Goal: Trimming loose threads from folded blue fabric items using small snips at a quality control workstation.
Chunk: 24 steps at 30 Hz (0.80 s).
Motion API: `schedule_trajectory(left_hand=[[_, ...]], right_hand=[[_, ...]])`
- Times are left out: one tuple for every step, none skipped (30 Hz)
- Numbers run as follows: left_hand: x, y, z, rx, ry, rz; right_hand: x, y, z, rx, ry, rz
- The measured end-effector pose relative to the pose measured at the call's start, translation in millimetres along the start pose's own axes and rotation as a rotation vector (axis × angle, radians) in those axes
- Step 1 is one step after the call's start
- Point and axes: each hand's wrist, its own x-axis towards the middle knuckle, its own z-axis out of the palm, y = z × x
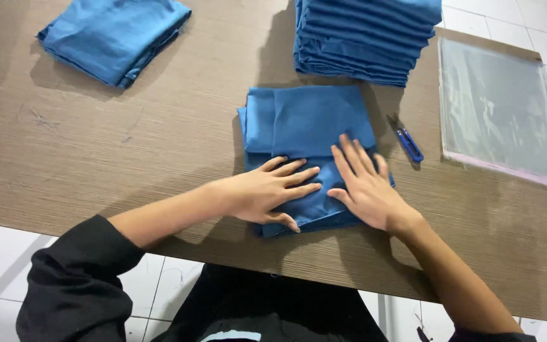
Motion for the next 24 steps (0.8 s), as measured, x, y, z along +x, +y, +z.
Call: schedule_trajectory(left_hand=[[2, -2, -6, -0.115, 0.002, 0.020], [5, -3, -12, -0.230, 0.004, 0.040], [6, -8, -17, -0.239, 0.004, 0.037], [8, -13, -21, -0.184, 0.163, 0.017], [8, -20, -29, -0.119, 0.318, -0.001], [9, -29, -38, -0.119, 0.313, -0.003], [14, -39, -46, -0.045, 0.373, -0.143], [18, -48, -54, 0.029, 0.433, -0.284], [29, -73, -42, 0.025, 0.439, -0.293], [38, -97, -30, 0.145, 0.441, -0.452], [47, -120, -17, 0.264, 0.432, -0.605], [52, -130, -3, 0.259, 0.429, -0.610], [61, -148, 2, 0.190, 0.330, -0.685], [70, -165, 6, 0.120, 0.230, -0.757], [72, -164, 3, 0.122, 0.234, -0.759], [73, -164, 1, 0.083, 0.240, -0.728], [77, -163, 1, 0.038, 0.243, -0.690], [81, -162, 1, 0.036, 0.244, -0.687], [82, -163, -1, 0.026, 0.324, -0.608], [84, -164, -3, 0.017, 0.402, -0.527], [82, -150, -24, 0.012, 0.398, -0.528], [81, -136, -45, -0.164, 0.426, -0.449], [82, -121, -65, -0.341, 0.451, -0.364], [81, -108, -73, -0.348, 0.446, -0.361]], right_hand=[[-3, 3, -1, 0.011, 0.114, -0.038], [-6, 6, -2, 0.022, 0.228, -0.075], [-5, 6, -4, 0.026, 0.218, -0.076], [-5, 6, -7, -0.005, 0.064, -0.071], [-2, 4, -10, -0.033, -0.080, -0.065], [6, 13, -7, -0.027, -0.080, -0.067], [10, 23, -4, -0.103, 0.093, -0.165], [15, 32, 0, -0.179, 0.267, -0.259], [23, 29, -31, -0.183, 0.259, -0.267], [30, 25, -61, -0.021, 0.238, -0.159], [37, 19, -88, 0.147, 0.215, -0.045], [53, 32, -82, 0.149, 0.208, -0.047], [73, 47, -82, 0.077, 0.238, -0.056], [94, 62, -84, 0.005, 0.267, -0.064], [106, 65, -82, 0.001, 0.270, -0.067], [119, 68, -81, -0.035, 0.236, -0.052], [129, 73, -78, -0.070, 0.199, -0.030], [129, 74, -78, -0.072, 0.198, -0.026], [130, 73, -80, -0.051, 0.186, -0.004], [132, 73, -81, -0.030, 0.174, 0.018], [130, 80, -78, -0.027, 0.169, 0.020], [129, 88, -74, -0.089, 0.224, -0.024], [125, 97, -70, -0.150, 0.278, -0.064], [106, 88, -80, -0.147, 0.273, -0.058]])
